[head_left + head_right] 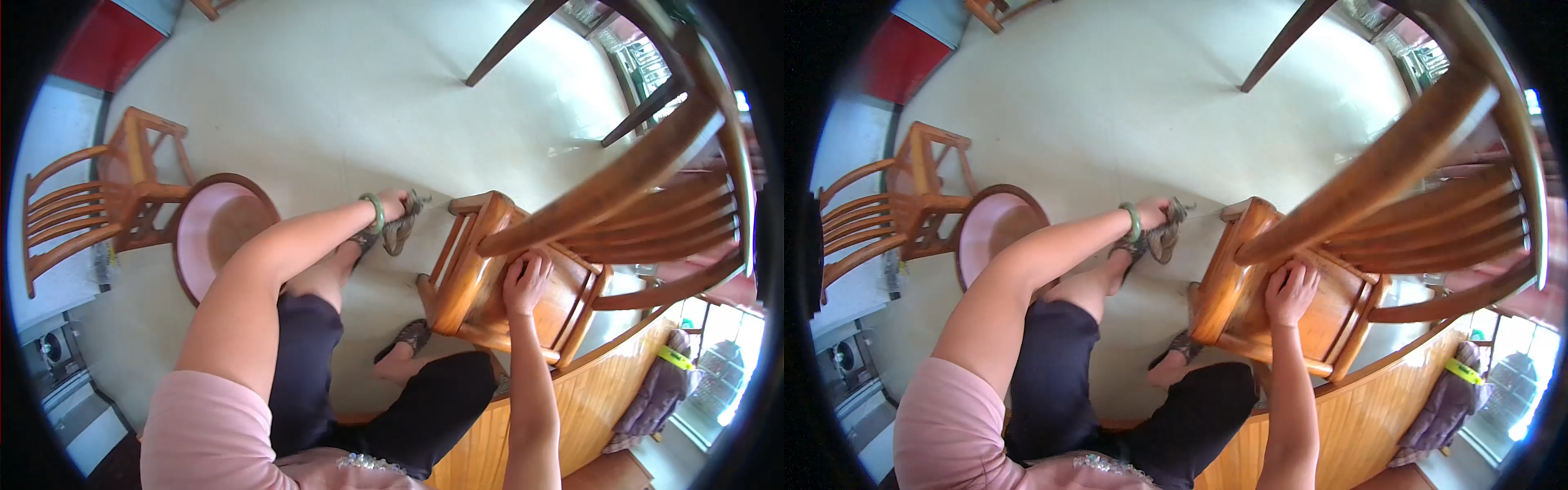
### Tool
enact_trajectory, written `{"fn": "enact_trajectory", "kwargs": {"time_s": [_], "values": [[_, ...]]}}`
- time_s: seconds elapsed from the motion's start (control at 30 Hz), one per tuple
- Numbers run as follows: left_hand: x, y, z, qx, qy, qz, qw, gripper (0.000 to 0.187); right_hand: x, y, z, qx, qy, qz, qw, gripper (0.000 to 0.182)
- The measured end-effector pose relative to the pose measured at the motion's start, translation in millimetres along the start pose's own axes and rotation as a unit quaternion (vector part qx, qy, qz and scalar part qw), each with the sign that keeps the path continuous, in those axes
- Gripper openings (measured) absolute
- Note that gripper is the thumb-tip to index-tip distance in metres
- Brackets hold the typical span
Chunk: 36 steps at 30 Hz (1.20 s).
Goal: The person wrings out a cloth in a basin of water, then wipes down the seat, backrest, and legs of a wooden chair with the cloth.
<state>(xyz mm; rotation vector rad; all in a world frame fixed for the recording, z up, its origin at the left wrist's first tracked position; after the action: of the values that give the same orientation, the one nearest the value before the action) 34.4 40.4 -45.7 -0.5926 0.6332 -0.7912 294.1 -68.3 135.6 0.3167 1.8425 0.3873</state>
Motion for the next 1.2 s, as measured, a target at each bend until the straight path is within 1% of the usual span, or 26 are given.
{"fn": "enact_trajectory", "kwargs": {"time_s": [0.07, 0.1, 0.13, 0.17, 0.2, 0.23, 0.3, 0.43, 0.47, 0.5, 0.57, 0.6, 0.67, 0.7, 0.77, 0.8, 0.83, 0.9, 0.97, 1.0, 1.03, 1.07, 1.1, 1.13, 1.17, 1.2], "values": [[-57.3, -24.3, -6.9, -0.038, -0.130, 0.068, 0.988, 0.032, 33.0, 8.0, 3.1, 0.024, -0.015, -0.018, 0.999, 0.008], [-55.0, -80.1, 35.1, -0.003, -0.117, 0.093, 0.989, 0.032, -30.5, 1.6, 2.3, 0.008, -0.020, 0.024, 0.999, 0.008], [-66.0, -107.8, 33.9, -0.007, -0.259, 0.103, 0.960, 0.031, -32.5, 0.1, 3.5, 0.015, -0.027, 0.019, 0.999, 0.008], [-74.6, -140.5, 29.3, -0.012, -0.398, 0.110, 0.911, 0.030, -33.4, -3.3, 1.3, 0.022, -0.030, 0.008, 0.999, 0.008], [-93.3, -178.3, 32.5, 0.004, -0.411, 0.117, 0.904, 0.032, -22.8, -6.4, -2.0, 0.036, -0.021, 0.002, 0.999, 0.008], [-104.5, -204.9, 32.5, 0.011, -0.404, 0.138, 0.904, 0.032, -25.4, -6.7, -3.0, 0.027, -0.006, 0.016, 0.999, 0.008], [-122.5, -258.4, 30.2, 0.074, -0.510, 0.154, 0.843, 0.032, -23.1, -6.0, -2.7, 0.032, -0.061, -0.005, 0.998, 0.009], [-143.6, -369.1, 23.6, 0.186, -0.555, 0.204, 0.785, 0.033, -15.7, -9.5, -6.4, 0.047, -0.128, -0.057, 0.989, 0.020], [-144.6, -398.4, 26.6, 0.192, -0.545, 0.223, 0.785, 0.032, -9.4, -11.9, -2.3, 0.060, -0.133, -0.075, 0.986, 0.023], [-144.5, -420.9, 22.7, 0.197, -0.561, 0.246, 0.765, 0.030, -6.4, -13.9, -0.4, 0.076, -0.139, -0.093, 0.983, 0.026], [-144.1, -462.3, 16.6, 0.197, -0.559, 0.285, 0.753, 0.027, -12.3, -15.1, -10.3, 0.098, -0.109, -0.159, 0.976, 0.029], [-145.9, -479.0, 10.0, 0.209, -0.559, 0.293, 0.747, 0.027, -19.3, -18.6, -17.9, 0.086, -0.108, -0.149, 0.979, 0.029], [-145.6, -502.0, -11.7, 0.213, -0.566, 0.315, 0.732, 0.025, -25.1, -31.1, -28.5, 0.093, -0.034, -0.154, 0.983, 0.028], [-143.6, -512.7, -19.7, 0.220, -0.568, 0.322, 0.725, 0.025, -28.7, -35.2, -39.2, 0.081, -0.033, -0.149, 0.985, 0.028], [-139.0, -530.5, -39.3, 0.200, -0.566, 0.349, 0.720, 0.022, -40.3, -41.9, -59.9, 0.096, 0.048, -0.078, 0.991, 0.026], [-135.2, -537.0, -48.6, 0.208, -0.569, 0.350, 0.714, 0.022, -45.5, -41.6, -75.0, 0.086, 0.075, -0.042, 0.993, 0.025], [-130.1, -541.5, -60.1, 0.201, -0.586, 0.353, 0.701, 0.022, -50.3, -40.8, -90.7, 0.077, 0.069, -0.037, 0.994, 0.025], [-121.8, -549.7, -77.9, 0.203, -0.614, 0.355, 0.675, 0.022, -65.8, -29.3, -137.4, 0.001, 0.156, -0.007, 0.988, 0.024], [-112.9, -552.2, -94.8, 0.219, -0.628, 0.343, 0.664, 0.023, -82.0, -14.0, -194.4, -0.076, 0.154, -0.001, 0.985, 0.022], [-109.5, -546.7, -106.2, 0.242, -0.636, 0.325, 0.657, 0.025, -84.3, -7.9, -220.0, -0.043, 0.196, -0.030, 0.979, 0.023], [-103.6, -547.3, -111.6, 0.250, -0.648, 0.318, 0.645, 0.025, -95.6, -2.9, -257.4, -0.039, 0.221, -0.069, 0.972, 0.023], [-97.3, -549.2, -113.6, 0.256, -0.664, 0.305, 0.632, 0.025, -93.0, 0.1, -286.6, -0.055, 0.246, -0.096, 0.963, 0.022], [-91.5, -549.8, -117.5, 0.260, -0.680, 0.292, 0.620, 0.025, -86.7, 1.0, -316.8, -0.068, 0.258, -0.146, 0.953, 0.021], [-85.4, -545.6, -124.7, 0.269, -0.684, 0.286, 0.615, 0.024, -80.8, -1.9, -351.7, -0.105, 0.288, -0.191, 0.933, 0.019], [-78.8, -539.6, -134.1, 0.272, -0.698, 0.278, 0.601, 0.024, -65.6, -7.5, -379.9, -0.129, 0.280, -0.254, 0.917, 0.017], [-71.5, -528.7, -144.7, 0.263, -0.722, 0.252, 0.587, 0.024, -56.4, -17.9, -412.3, -0.172, 0.275, -0.287, 0.901, 0.017]]}}
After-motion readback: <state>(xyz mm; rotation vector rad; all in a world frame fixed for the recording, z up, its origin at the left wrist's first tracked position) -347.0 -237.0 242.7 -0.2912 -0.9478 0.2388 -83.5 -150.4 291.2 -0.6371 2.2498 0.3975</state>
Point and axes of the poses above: each hand's wrist, its own y-axis towards the middle knuckle, its own x-axis out of the palm, z = x × y, the point moved 7 cm from there along y, towards the middle knuckle, and after that the axes turned 3 degrees about -x, right-handed, at the moved point
